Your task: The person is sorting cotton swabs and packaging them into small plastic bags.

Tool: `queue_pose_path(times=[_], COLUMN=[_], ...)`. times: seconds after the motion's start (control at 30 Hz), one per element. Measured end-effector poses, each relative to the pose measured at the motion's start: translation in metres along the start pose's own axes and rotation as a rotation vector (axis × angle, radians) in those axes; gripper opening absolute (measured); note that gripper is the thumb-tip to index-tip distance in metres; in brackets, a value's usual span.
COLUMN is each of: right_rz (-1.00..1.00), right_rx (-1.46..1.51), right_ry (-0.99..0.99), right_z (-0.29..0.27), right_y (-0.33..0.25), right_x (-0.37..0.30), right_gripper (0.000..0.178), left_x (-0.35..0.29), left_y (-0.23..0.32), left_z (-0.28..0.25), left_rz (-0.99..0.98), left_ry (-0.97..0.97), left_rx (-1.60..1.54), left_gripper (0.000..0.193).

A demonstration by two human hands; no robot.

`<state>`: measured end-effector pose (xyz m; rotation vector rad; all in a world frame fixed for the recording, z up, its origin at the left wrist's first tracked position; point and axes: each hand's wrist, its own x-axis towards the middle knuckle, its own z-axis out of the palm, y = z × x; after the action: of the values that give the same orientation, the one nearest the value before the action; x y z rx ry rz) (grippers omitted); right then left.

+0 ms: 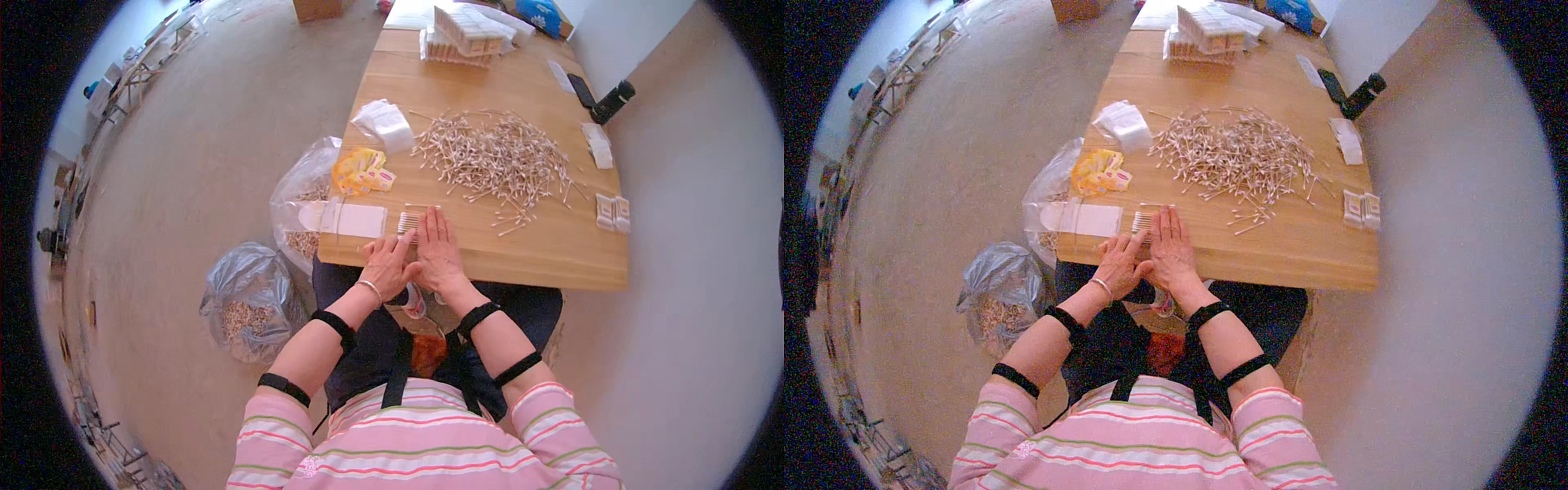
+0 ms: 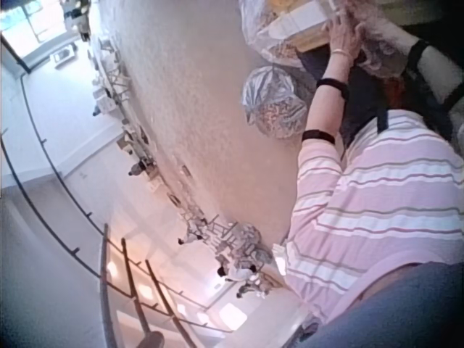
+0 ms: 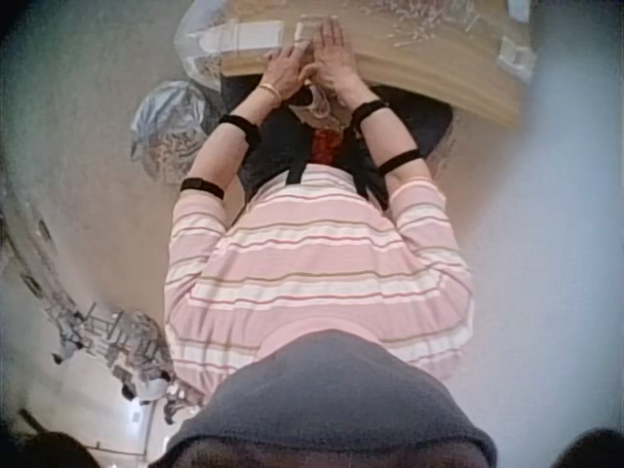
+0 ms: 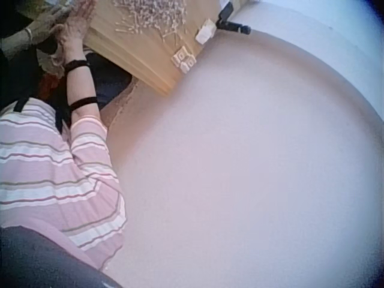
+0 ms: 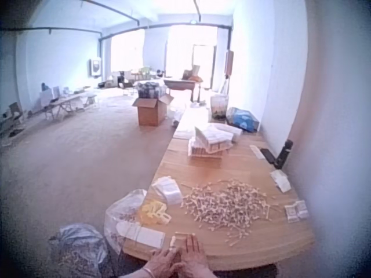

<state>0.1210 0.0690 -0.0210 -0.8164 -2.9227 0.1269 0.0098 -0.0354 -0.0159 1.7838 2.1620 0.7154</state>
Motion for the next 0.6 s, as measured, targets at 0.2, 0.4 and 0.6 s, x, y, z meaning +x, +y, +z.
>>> queue_pose_path(times=[0.2, 0.4, 0.6], right_rz=[0.004, 0.026, 0.017], right_rx=[-0.057, -0.016, 0.025], right_ry=[-0.029, -0.067, -0.059], right_z=[-0.001, -0.001, -0.002], right_y=[-0.002, -0.002, -0.003], right_x=[0.001, 0.001, 0.001], right_gripper=[0.086, 0.082, 0.082], left_x=[0.005, 0.007, 0.012], left_y=[0.006, 0.004, 0.005], left_z=[-0.006, -0.005, -0.004], left_rz=[-0.077, -0.045, -0.105], left_ry=[-0.056, -0.032, -0.013], left_rx=[0.061, 0.035, -0.012], left_gripper=[0.061, 0.062, 0.063])
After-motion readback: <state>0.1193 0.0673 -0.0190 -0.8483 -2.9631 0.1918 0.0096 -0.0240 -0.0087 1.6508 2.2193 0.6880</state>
